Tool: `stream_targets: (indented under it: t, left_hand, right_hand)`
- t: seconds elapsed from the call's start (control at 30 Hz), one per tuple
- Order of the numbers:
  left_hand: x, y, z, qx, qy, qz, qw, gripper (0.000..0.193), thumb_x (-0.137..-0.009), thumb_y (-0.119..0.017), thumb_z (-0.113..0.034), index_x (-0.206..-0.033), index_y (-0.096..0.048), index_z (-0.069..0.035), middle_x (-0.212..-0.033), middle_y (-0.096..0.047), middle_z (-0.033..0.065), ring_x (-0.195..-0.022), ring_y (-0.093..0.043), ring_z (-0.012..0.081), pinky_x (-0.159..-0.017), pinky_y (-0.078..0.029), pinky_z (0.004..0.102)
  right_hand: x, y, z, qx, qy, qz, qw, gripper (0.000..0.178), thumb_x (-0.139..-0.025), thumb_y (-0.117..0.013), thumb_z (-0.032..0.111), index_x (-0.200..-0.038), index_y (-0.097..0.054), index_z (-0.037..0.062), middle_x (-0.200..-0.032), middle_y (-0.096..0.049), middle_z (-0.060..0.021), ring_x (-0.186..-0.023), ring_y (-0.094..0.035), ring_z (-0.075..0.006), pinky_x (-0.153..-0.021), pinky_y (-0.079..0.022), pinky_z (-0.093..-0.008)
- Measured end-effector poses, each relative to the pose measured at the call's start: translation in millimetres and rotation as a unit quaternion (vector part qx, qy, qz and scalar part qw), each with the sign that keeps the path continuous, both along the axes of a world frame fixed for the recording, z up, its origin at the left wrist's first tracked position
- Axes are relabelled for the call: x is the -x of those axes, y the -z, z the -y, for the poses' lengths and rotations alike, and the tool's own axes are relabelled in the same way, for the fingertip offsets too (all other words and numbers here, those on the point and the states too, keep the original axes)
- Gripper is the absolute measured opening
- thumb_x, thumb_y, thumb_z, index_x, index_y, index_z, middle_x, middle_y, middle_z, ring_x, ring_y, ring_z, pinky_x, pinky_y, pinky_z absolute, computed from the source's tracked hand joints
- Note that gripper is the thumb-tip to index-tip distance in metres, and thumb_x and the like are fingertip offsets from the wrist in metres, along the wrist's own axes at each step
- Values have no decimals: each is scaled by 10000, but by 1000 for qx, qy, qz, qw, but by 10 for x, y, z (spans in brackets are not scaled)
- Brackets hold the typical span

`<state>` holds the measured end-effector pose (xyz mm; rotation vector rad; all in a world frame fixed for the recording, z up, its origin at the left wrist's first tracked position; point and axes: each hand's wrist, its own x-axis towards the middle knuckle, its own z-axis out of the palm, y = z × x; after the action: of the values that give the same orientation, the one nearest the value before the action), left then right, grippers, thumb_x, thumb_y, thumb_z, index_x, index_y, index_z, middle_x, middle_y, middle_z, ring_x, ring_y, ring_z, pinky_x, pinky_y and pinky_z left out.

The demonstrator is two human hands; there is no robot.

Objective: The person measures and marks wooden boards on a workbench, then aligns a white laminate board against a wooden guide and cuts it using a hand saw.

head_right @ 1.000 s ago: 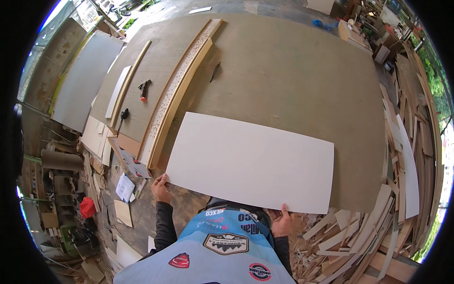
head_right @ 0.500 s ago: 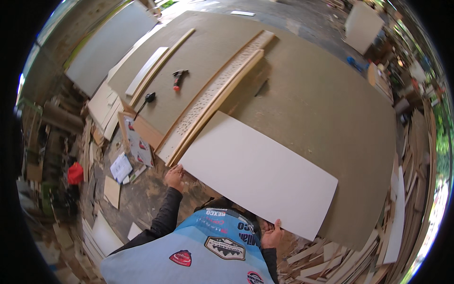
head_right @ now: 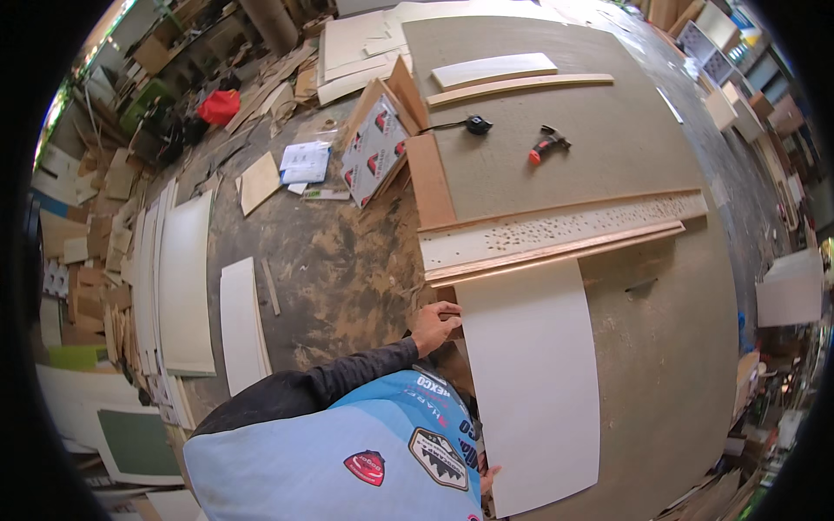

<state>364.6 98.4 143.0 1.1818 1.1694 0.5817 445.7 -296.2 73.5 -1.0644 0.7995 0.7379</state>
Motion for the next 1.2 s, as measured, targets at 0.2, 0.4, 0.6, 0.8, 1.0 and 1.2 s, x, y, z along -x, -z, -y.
stream_targets:
  t: [0.2, 0.4, 0.6, 0.8, 1.0, 1.2]
  left_hand:
    - [47, -62, -56, -287, 199, -114, 930, 327, -794, -675, -115, -1107, -656, -21, -1064, -651, 151, -1034, -621, 317, -893, -496, 402]
    - [-67, -273, -156, -423, 434, -194, 772, 620, -731, -650, -42, -1336, -517, -69, -1438, -389, 228, -1388, -326, 382, -1098, -322, 468]
    - [-70, -213, -245, -426, 519, -211, 710, 872, -737, -646, -33, -1530, -295, -123, -1620, -91, 231, -1524, -54, 370, -1190, -167, 533]
    - [-81, 36, -213, -434, 487, -156, 742, 841, -776, -706, -140, -1525, -324, -129, -1627, -66, 249, -1523, -42, 386, -1220, -60, 558]
    - [-110, -1, -233, -416, 511, -180, 731, 886, -795, -702, -150, -1554, -244, -150, -1631, -49, 243, -1522, -29, 389, -1218, -28, 571]
    - [-150, -104, -240, -380, 527, -182, 738, 917, -778, -741, -170, -1552, -251, -145, -1626, -58, 257, -1520, -40, 397, -1211, -26, 595]
  right_hand:
    - [-204, -80, -288, 56, -49, 1, 997, 567, -1002, -525, 443, -1380, -466, 25, -1295, -572, -175, -1176, -569, -282, -1074, -446, -362]
    - [-237, -97, -459, 78, -62, -4, 995, 576, -998, -524, 454, -1375, -466, 22, -1286, -573, -174, -1165, -569, -280, -1063, -449, -360]
    - [-253, -122, -549, 90, -68, -6, 994, 586, -993, -522, 465, -1371, -467, 20, -1277, -574, -174, -1154, -569, -278, -1052, -451, -359]
    - [-260, -141, -626, 104, -74, -11, 992, 596, -989, -520, 476, -1366, -468, 17, -1269, -575, -174, -1143, -569, -276, -1041, -454, -357]
    - [-320, -169, -680, 115, -85, -13, 990, 607, -984, -519, 487, -1362, -469, 15, -1260, -576, -173, -1131, -569, -275, -1030, -456, -356]
    - [-366, -169, -752, 116, -94, -18, 989, 617, -980, -517, 498, -1357, -470, 12, -1251, -577, -173, -1120, -569, -273, -1019, -459, -354]
